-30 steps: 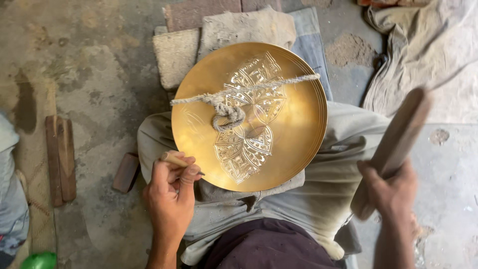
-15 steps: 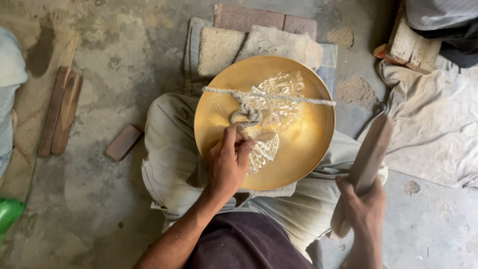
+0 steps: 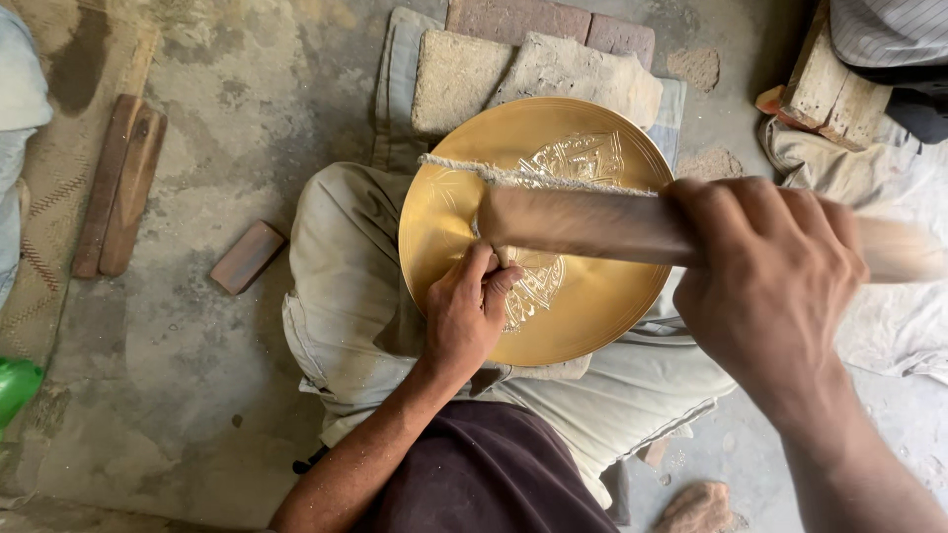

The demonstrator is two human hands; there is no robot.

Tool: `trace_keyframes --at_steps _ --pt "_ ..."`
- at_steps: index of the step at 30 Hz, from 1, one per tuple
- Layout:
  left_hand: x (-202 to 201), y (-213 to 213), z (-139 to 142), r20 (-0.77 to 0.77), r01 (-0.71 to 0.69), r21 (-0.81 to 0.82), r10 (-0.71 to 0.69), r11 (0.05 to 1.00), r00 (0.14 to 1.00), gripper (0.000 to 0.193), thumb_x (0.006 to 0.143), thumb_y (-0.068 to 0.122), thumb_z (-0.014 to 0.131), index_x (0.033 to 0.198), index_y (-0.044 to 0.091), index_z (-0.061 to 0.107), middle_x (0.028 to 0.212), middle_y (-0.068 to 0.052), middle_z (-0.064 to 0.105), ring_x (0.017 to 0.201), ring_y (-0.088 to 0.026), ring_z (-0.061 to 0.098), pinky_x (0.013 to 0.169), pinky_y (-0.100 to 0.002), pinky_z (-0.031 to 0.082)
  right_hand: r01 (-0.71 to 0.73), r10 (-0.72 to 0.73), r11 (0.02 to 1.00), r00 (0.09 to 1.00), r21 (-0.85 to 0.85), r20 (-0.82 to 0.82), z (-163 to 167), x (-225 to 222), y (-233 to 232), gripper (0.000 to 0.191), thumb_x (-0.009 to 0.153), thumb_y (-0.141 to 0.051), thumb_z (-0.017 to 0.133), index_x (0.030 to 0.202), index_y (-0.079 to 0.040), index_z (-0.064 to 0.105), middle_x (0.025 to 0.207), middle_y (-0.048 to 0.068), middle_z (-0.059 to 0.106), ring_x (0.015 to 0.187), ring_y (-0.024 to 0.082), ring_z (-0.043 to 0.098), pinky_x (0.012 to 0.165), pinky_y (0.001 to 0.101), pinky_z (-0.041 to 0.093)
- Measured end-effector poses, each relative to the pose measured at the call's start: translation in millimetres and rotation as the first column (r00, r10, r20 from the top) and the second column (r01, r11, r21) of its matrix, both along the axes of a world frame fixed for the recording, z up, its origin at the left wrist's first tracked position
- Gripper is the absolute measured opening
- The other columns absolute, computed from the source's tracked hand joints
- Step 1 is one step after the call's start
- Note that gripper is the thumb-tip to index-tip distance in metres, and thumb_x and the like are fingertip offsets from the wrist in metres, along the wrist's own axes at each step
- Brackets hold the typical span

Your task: The person sits on the floor with a brass plate resting on their lap and hammers a small punch against the plate's surface to deepen a decorative embossed pattern, repositioning the punch across the design and rotating the plate as they work.

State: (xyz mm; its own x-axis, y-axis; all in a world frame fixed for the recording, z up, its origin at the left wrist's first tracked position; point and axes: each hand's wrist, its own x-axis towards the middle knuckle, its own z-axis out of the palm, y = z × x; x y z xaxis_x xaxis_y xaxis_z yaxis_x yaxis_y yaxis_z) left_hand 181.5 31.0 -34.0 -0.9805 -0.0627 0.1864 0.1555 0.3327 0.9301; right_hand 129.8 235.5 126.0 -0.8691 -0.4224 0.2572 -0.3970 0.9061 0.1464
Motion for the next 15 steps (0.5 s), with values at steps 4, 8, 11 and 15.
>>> trace_keyframes --at_steps 4,8,11,15 --pt "1 0 -3 -0.019 0.01 0.001 -0.01 1.0 1.0 0.02 0.101 0.016 0.069 0.111 0.004 0.057 0.086 -0.008 0.07 0.081 -0.025 0.074 0.068 -0.038 0.057 -0.02 0.015 0.996 0.998 0.093 0.054 -5 6 4 0.04 0.082 0.0 0.068 0.12 -0.012 0.069 0.101 0.01 0.073 0.086 0.024 0.068 0.08 0.0384 0.051" --pt "-1 0 -4 -0.059 0.055 -0.062 -0.059 0.997 0.997 0.021 0.103 0.018 0.069 0.112 0.004 0.057 0.092 -0.009 0.069 0.083 -0.027 0.073 0.069 -0.039 0.056 0.041 -0.041 0.999 0.999 0.02 0.032 -14 16 16 0.033 0.096 -0.001 0.071 0.126 -0.014 0.07 0.105 0.007 0.073 0.094 0.023 0.068 0.091 0.0409 0.051" --pt "-5 -1 -5 -0.058 0.112 -0.09 -0.117 0.99 0.991 0.025 0.101 0.02 0.069 0.117 0.004 0.058 0.094 -0.009 0.07 0.083 -0.026 0.073 0.068 -0.039 0.058 0.241 -0.195 0.954 0.951 -0.18 0.239 -29 26 22 0.041 0.087 0.004 0.066 0.128 0.001 0.063 0.098 0.016 0.068 0.08 0.026 0.064 0.075 0.0393 0.05" --pt "-14 -5 -7 -0.069 0.229 -0.158 -0.242 0.961 0.968 0.026 0.096 0.019 0.072 0.116 0.006 0.06 0.098 -0.011 0.073 0.084 -0.028 0.074 0.067 -0.04 0.058 0.216 -0.211 0.97 0.976 -0.108 0.055 -50 49 36 0.019 0.096 -0.004 0.068 0.115 -0.008 0.066 0.09 0.008 0.069 0.073 0.022 0.064 0.07 0.0401 0.05"
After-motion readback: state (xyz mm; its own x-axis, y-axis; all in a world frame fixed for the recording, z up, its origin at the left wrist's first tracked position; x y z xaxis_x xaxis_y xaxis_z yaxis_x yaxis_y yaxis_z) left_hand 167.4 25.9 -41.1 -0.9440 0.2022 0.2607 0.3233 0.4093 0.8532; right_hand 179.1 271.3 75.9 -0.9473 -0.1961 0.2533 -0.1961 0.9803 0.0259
